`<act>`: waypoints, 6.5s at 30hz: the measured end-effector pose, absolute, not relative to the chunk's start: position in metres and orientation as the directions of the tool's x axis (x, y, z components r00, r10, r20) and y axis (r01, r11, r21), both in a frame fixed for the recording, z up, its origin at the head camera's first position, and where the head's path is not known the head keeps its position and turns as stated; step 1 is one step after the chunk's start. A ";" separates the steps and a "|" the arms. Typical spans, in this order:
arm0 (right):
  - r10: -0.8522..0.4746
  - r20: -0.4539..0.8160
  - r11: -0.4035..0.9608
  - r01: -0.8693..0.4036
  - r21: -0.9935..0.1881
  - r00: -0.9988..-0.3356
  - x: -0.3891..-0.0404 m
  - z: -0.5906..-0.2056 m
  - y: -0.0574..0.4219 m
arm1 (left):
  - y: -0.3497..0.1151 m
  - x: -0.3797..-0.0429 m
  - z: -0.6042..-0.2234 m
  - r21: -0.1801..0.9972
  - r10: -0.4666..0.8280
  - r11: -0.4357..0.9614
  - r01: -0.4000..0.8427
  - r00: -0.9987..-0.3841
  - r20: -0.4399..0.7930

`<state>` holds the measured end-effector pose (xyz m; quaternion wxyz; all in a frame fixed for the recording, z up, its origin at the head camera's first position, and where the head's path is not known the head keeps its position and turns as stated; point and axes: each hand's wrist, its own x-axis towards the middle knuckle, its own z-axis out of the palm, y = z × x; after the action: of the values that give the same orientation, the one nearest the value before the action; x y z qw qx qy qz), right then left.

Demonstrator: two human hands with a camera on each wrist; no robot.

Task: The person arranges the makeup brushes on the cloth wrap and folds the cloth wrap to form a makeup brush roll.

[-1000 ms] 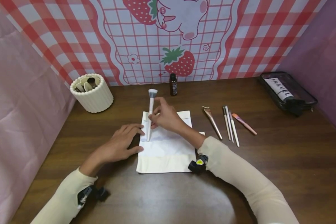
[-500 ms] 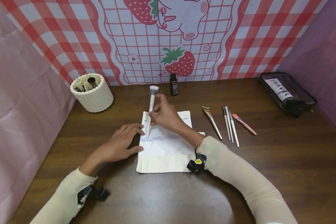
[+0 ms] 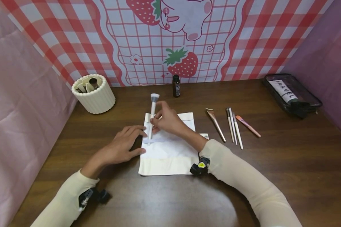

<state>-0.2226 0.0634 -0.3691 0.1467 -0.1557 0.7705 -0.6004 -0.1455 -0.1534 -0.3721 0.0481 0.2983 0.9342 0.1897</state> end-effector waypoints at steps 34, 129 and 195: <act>-0.480 -0.209 0.293 0.069 -0.954 -0.852 -0.225 -0.371 0.069 | -0.153 -0.148 -0.374 0.379 0.565 0.765 0.521 -0.825 -0.007; -0.498 -0.025 0.757 -0.420 -0.500 -0.867 -0.205 -0.316 0.148 | -0.154 -0.148 -0.376 0.386 0.572 0.754 0.532 -0.820 0.012; -0.213 -0.072 0.926 -0.178 -0.333 -0.974 -0.224 -0.333 0.234 | -0.153 -0.150 -0.376 0.394 0.563 0.761 0.516 -0.826 -0.005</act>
<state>-0.2239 0.2342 -0.3327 0.0534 -0.1000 0.9799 -0.1644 -0.1500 -0.1528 -0.3763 0.0617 0.2881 0.9362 0.1914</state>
